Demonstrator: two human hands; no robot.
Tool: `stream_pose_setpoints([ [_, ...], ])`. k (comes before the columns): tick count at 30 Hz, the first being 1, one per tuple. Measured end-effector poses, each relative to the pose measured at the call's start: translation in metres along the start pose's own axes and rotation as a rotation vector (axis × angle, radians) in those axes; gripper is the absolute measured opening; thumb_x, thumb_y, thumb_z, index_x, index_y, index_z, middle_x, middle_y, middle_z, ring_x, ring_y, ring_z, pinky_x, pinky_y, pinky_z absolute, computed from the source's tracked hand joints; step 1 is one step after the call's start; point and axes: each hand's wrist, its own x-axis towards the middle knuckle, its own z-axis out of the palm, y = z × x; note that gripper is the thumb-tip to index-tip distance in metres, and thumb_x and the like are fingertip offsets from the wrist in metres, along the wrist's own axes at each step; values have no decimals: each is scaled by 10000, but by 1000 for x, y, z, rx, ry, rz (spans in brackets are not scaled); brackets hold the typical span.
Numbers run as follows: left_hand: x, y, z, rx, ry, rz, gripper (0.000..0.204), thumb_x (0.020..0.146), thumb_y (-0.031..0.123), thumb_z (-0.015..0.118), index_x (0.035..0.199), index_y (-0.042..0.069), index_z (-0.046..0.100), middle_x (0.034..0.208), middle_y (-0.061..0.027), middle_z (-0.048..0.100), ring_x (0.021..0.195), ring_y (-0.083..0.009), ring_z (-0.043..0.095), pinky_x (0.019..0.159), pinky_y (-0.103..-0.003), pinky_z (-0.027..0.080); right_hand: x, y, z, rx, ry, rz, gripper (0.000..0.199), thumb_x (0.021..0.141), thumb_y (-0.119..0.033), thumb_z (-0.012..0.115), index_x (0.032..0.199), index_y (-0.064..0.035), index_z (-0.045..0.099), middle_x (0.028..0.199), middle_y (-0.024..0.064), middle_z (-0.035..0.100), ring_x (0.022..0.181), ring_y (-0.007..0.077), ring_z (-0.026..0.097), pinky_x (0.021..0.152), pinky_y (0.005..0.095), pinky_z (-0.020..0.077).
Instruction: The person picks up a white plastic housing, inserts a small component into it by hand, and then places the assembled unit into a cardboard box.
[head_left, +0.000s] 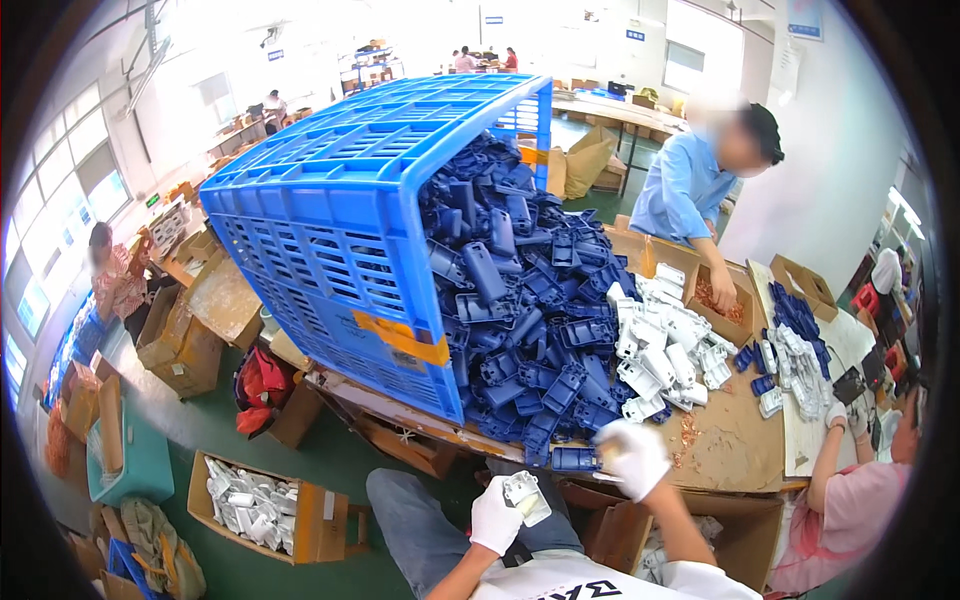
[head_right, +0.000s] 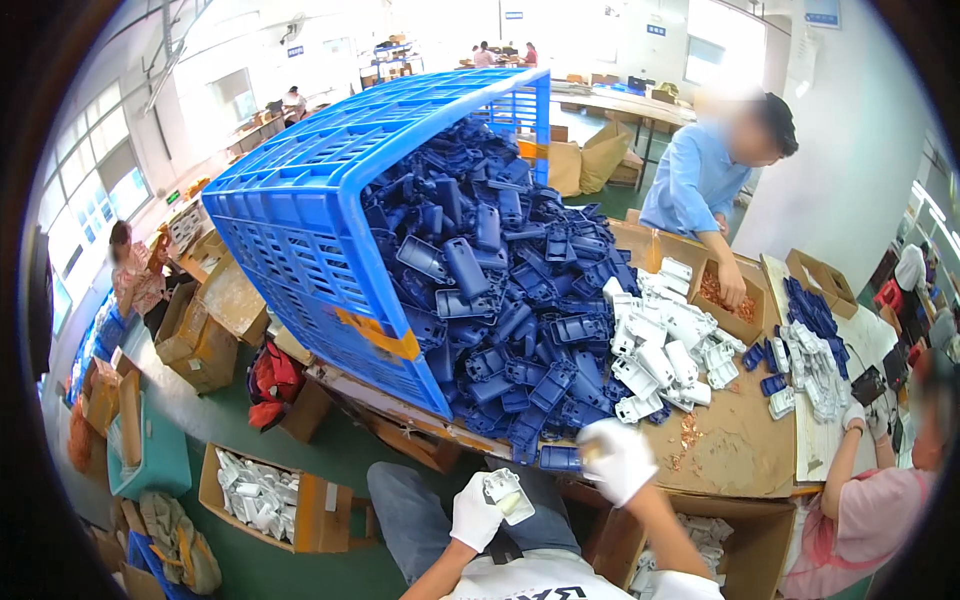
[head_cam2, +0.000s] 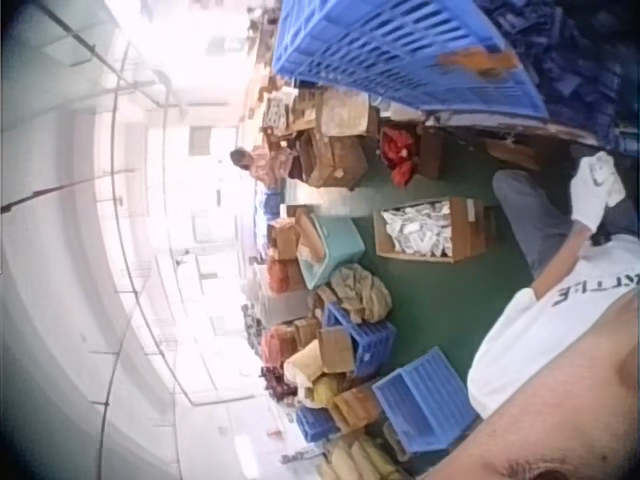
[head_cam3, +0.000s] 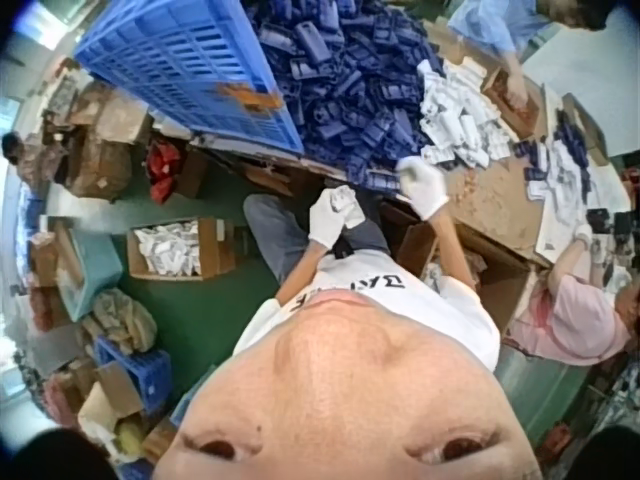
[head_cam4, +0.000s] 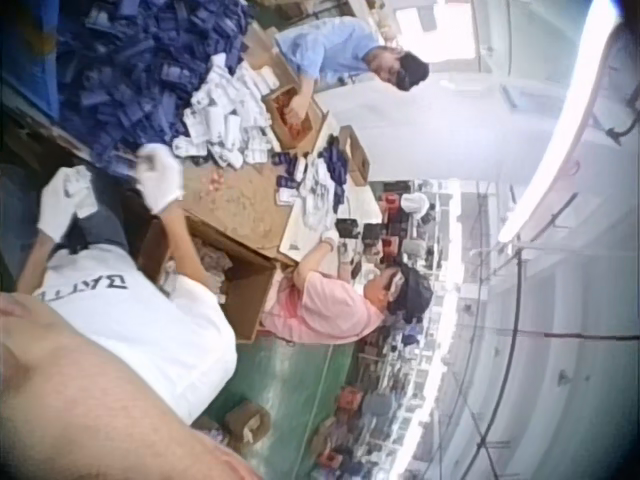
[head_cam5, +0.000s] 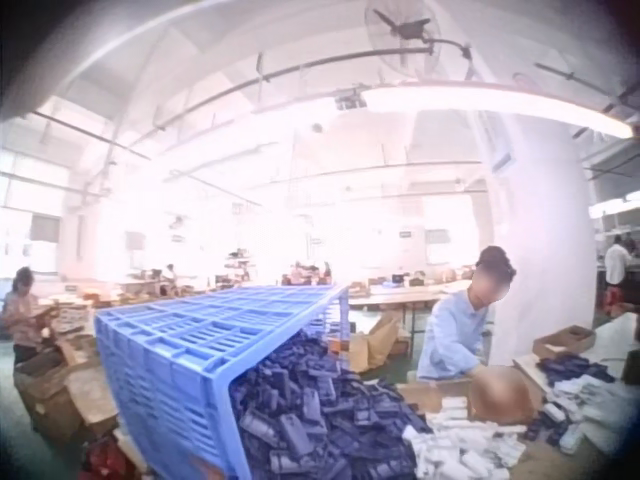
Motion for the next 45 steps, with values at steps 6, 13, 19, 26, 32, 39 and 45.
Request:
stream_pose_setpoints([
  [6,-1,15,-2,180,35,-47,289,763,263,735,952,76,620,848,-161,676,815,-339,665,710,-403,524,-26,-25,95,131,-129,-179,153,781,-80,629,933,-79,615,885,124,590,837,327,598,735,388,500],
  [13,-5,6,-2,244,79,-107,290,764,296,729,927,86,614,849,-163,678,832,-356,659,733,-418,522,-29,-32,106,56,-109,-290,128,789,-94,629,916,-102,618,902,103,586,855,305,586,729,394,494],
  [19,-4,-2,2,227,34,-65,282,773,271,719,965,100,602,876,-155,676,848,-355,654,740,-421,520,-28,-31,106,-67,-239,-337,130,787,-93,626,913,-119,637,891,98,572,845,290,577,741,382,487],
  [26,-4,-2,1,219,36,-31,274,790,249,698,1010,116,601,938,-139,674,898,-343,647,766,-408,516,-31,-31,117,-40,-93,-300,125,713,-89,695,830,-131,684,835,67,581,795,270,581,685,355,490],
  [32,-9,4,-4,236,41,-25,248,816,228,672,1027,108,620,925,-154,671,876,-347,647,761,-409,517,-37,-39,119,20,18,-255,106,683,-78,714,774,-128,692,790,57,576,760,258,582,665,347,489],
  [39,-11,6,-11,268,-70,89,281,783,193,676,1055,146,620,980,-113,662,896,-332,640,768,-407,513,-41,-47,112,338,8,86,598,721,66,669,1270,-107,510,1088,160,550,925,321,589,818,343,490],
  [45,-10,9,-17,284,-219,131,318,790,200,699,1079,93,622,965,-144,671,900,-314,661,768,-378,525,-47,-15,111,335,-382,167,306,885,-146,595,1181,-67,585,990,185,662,916,335,645,816,361,499],
])
